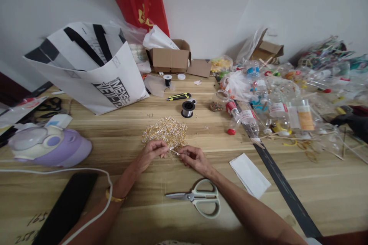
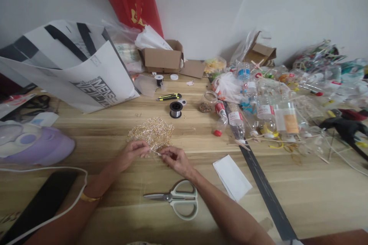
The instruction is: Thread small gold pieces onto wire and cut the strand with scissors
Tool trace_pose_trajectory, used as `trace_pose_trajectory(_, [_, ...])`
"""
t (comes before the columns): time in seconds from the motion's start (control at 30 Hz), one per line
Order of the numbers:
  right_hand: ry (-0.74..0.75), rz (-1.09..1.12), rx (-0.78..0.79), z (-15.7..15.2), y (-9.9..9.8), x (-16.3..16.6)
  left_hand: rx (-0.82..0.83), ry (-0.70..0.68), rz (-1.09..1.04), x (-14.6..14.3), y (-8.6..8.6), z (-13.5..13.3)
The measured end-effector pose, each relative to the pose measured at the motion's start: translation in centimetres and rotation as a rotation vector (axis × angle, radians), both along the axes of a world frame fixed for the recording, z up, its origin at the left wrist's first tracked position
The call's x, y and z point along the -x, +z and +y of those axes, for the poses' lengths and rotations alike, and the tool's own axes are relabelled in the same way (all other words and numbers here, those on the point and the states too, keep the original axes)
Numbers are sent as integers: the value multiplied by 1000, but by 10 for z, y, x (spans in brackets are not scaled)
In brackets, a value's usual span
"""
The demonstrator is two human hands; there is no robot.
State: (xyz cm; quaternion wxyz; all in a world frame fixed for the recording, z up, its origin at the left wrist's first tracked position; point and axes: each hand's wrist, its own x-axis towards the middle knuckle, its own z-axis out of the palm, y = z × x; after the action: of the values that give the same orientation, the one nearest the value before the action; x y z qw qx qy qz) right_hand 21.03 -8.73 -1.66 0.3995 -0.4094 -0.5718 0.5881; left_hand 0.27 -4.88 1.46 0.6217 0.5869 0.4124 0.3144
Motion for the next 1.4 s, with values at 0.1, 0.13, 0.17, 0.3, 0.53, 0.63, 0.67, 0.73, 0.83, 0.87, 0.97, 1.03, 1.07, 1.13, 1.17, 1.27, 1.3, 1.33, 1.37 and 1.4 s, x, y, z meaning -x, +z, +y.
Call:
trace_pose_trajectory(0.1, [-10,3,20,0,-3,1,-2,30,-21,0,-2,0])
trace_pose_trajectory(0.13, [-13,6,25,0,-3,1,-1,38,-29,0,-2,0])
trace_pose_trajectory(0.17, [-15,9,28,0,-4,1,1,46,-35,0,-2,0])
trace_pose_trajectory(0.3, [-13,15,29,0,-3,1,6,74,-50,-1,-2,0])
trace_pose_trajectory(0.53, [-12,-1,9,-1,3,1,-57,59,70,2,10,3])
trace_pose_trajectory(0.63, [16,-50,-29,-2,8,-1,-85,34,143,6,14,6])
trace_pose_trajectory(0.67, [34,-72,-38,-2,10,-2,-89,23,167,7,14,7])
trace_pose_trajectory(0.73, [86,-115,-46,-2,14,-5,-100,-4,213,10,13,9])
trace_pose_trajectory(0.83, [184,-176,-61,0,20,-11,-139,-45,277,13,10,10])
trace_pose_trajectory(0.87, [216,-199,-66,1,21,-13,-152,-61,296,13,9,10])
trace_pose_trajectory(0.97, [295,-270,-86,3,22,-19,-176,-124,366,12,10,9])
trace_pose_trajectory(1.03, [337,-313,-95,3,25,-23,-192,-167,430,11,12,8])
trace_pose_trajectory(1.07, [360,-333,-100,3,27,-25,-200,-189,464,11,12,7])
trace_pose_trajectory(1.13, [420,-380,-117,3,32,-28,-214,-234,507,13,11,5])
trace_pose_trajectory(1.17, [449,-401,-130,2,35,-29,-219,-260,514,15,10,4])
trace_pose_trajectory(1.27, [480,-469,-171,2,42,-30,-224,-323,508,22,4,0])
trace_pose_trajectory(1.3, [484,-483,-194,1,43,-30,-226,-323,511,25,3,-2])
trace_pose_trajectory(1.33, [489,-495,-222,1,44,-30,-227,-316,520,27,1,-3])
trace_pose_trajectory(1.37, [495,-504,-252,1,45,-30,-228,-303,533,29,1,-5])
trace_pose_trajectory(1.4, [503,-514,-279,1,45,-29,-228,-288,551,31,1,-7])
